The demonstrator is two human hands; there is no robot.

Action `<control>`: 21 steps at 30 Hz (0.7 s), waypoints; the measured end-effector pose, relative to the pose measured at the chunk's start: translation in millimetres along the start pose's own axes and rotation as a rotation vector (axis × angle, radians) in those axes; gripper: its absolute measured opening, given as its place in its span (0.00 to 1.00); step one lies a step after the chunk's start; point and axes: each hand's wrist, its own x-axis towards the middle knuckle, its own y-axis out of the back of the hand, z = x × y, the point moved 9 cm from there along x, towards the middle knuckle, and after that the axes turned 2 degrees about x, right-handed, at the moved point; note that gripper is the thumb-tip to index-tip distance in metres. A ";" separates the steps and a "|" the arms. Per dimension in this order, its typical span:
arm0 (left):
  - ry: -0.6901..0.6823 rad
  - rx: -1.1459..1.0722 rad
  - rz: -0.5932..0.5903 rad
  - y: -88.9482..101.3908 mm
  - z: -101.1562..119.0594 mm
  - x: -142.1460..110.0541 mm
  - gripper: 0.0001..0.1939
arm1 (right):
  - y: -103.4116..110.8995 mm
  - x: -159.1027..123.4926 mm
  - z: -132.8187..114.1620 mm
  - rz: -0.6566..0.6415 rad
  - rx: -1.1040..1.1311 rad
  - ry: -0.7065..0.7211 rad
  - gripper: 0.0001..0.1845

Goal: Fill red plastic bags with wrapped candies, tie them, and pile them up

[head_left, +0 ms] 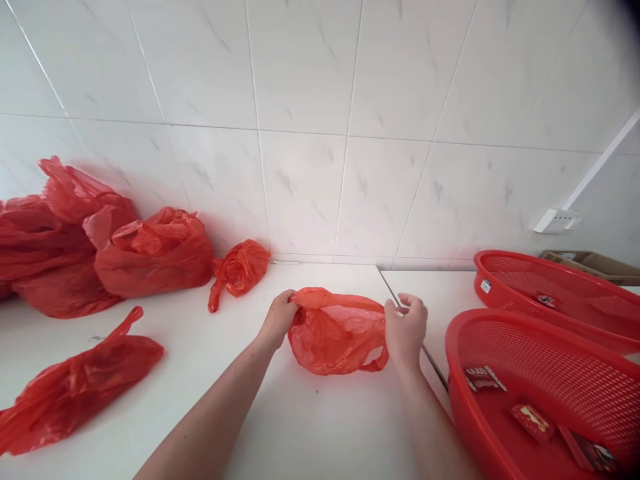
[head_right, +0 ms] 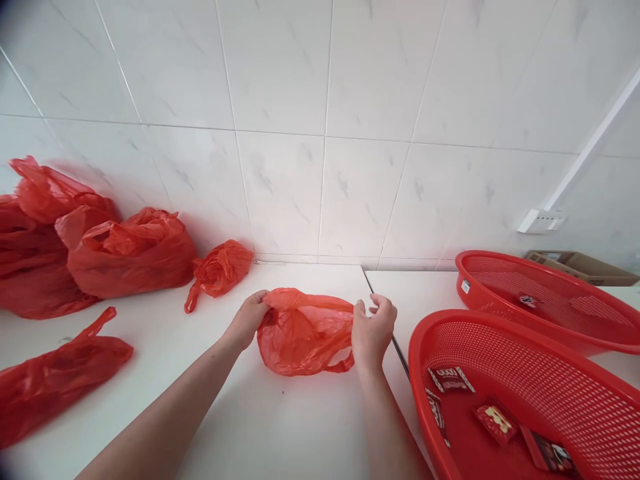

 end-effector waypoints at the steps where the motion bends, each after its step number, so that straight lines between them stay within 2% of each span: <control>1: 0.019 -0.034 0.012 -1.3 -0.9 -1.6 0.02 | -4.0 -10.7 -20.6 0.006 -0.081 0.142 0.15; 3: 0.050 -0.106 0.014 -10.0 0.6 -6.5 0.03 | -30.7 -39.0 -50.4 -0.141 -0.245 0.379 0.08; 4: 0.064 -0.144 -0.006 -16.5 2.6 -9.4 0.03 | -47.3 -52.3 -53.2 -0.260 -0.316 0.428 0.09; 6: 0.093 -0.216 -0.078 -28.5 8.1 -15.1 0.05 | -67.3 -64.9 -34.7 -0.422 -0.416 0.348 0.11; 8: 0.125 -0.260 -0.146 -30.3 13.2 -18.8 0.08 | -64.1 -58.0 -4.7 -0.415 -0.492 0.200 0.09; 10: 0.151 -0.267 -0.154 -16.6 16.7 -18.2 0.09 | -51.1 -42.9 21.6 -0.365 -0.521 0.084 0.08; 12: 0.152 -0.243 -0.086 9.4 21.0 -15.0 0.08 | -43.7 -31.2 37.6 -0.385 -0.523 0.033 0.08; 15: 0.070 -0.193 0.133 50.5 37.7 -20.4 0.09 | -45.8 -28.2 47.0 -0.474 -0.492 0.003 0.07; 17: -0.084 -0.131 0.290 63.4 60.8 -39.7 0.14 | -53.5 -33.0 50.2 -0.536 -0.462 -0.014 0.06; 18: -0.195 -0.066 0.297 58.1 75.4 -52.4 0.14 | -58.1 -36.0 52.3 -0.564 -0.449 -0.024 0.06; 19: -0.306 0.017 0.227 42.9 88.6 -64.8 0.13 | -62.8 -39.0 54.8 -0.593 -0.438 -0.035 0.07; 20: -0.384 0.113 0.051 16.1 96.0 -75.8 0.09 | -67.3 -42.0 57.4 -0.625 -0.430 -0.046 0.08; 21: -0.399 0.192 -0.171 -14.5 93.4 -85.7 0.07 | -70.9 -45.1 60.1 -0.660 -0.426 -0.058 0.09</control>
